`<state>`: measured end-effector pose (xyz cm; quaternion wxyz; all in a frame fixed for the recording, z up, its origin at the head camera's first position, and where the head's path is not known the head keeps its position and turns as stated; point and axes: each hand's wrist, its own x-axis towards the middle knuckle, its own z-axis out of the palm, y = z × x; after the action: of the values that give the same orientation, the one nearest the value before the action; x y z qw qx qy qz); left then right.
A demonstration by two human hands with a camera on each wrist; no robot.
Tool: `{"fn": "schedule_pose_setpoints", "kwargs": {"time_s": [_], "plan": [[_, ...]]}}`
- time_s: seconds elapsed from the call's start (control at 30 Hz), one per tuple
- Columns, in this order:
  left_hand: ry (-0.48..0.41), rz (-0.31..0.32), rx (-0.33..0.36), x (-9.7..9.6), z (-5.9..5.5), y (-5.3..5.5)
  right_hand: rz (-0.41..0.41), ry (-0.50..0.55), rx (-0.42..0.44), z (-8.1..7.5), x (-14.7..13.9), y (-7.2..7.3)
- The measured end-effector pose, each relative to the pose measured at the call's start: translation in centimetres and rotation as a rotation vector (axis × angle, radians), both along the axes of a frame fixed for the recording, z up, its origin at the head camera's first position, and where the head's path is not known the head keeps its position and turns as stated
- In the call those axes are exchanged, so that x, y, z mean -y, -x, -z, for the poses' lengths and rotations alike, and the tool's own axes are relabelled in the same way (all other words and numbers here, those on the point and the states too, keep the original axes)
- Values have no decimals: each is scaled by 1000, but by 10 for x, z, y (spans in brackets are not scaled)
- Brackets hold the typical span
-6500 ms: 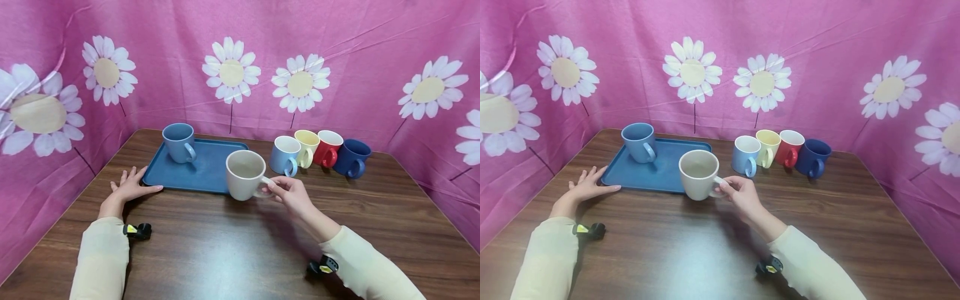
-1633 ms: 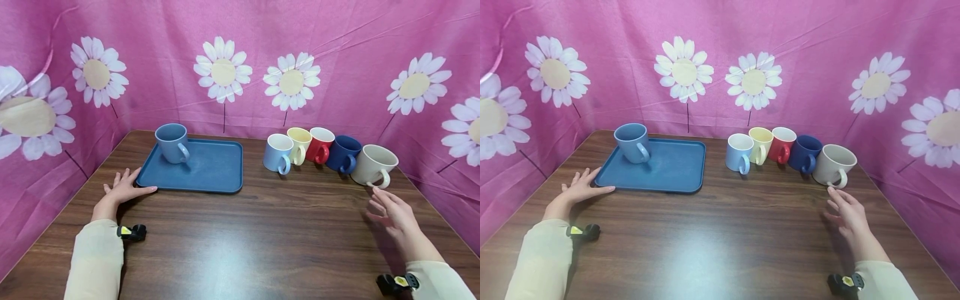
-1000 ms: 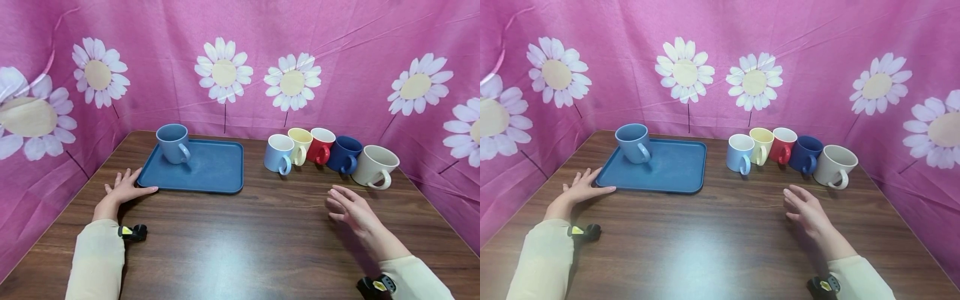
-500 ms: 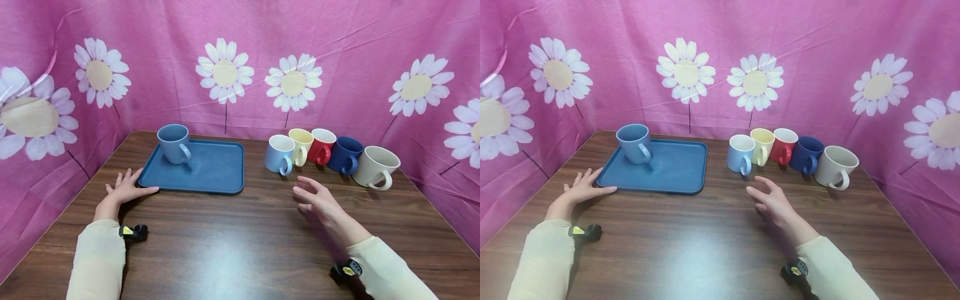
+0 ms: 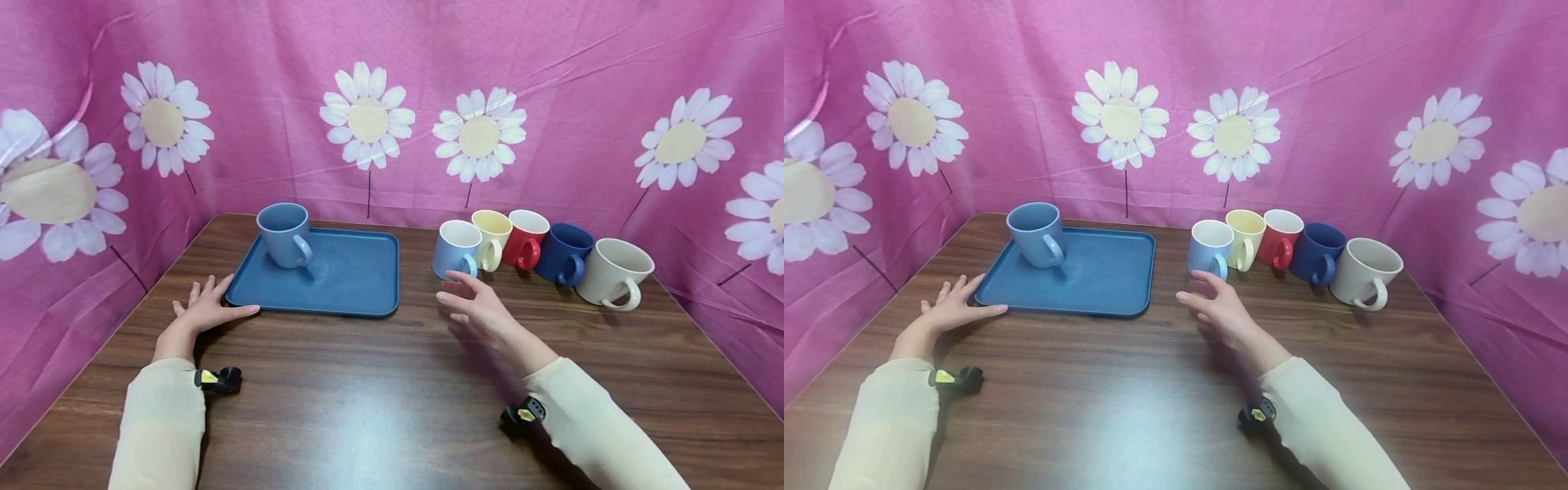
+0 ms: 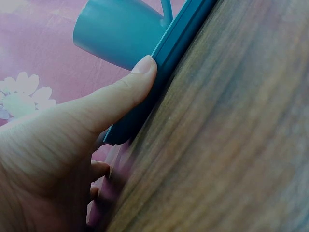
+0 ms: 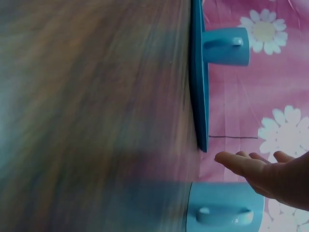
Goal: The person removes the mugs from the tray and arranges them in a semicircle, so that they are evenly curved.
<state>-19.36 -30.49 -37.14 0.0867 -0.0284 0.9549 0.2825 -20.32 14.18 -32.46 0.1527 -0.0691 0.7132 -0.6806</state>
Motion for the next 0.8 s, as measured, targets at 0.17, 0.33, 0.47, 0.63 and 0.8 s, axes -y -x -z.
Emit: {"fn": "schedule_pose_setpoints", "kwargs": {"time_s": [0.17, 0.33, 0.47, 0.63, 0.8], "plan": [[-7, 0, 2, 0, 1, 0, -17, -19, -22, -1, 19, 9], [-14, -3, 8, 0, 0, 0, -49, -37, -44, -3, 37, 15], [3, -4, 0, 0, -1, 1, -66, -39, -48, -3, 51, 21], [5, -6, -3, 0, 0, 0, -92, -89, -95, -3, 68, 28], [1, -5, 0, 0, 0, 0, -98, -128, -130, -4, 86, 35]]}}
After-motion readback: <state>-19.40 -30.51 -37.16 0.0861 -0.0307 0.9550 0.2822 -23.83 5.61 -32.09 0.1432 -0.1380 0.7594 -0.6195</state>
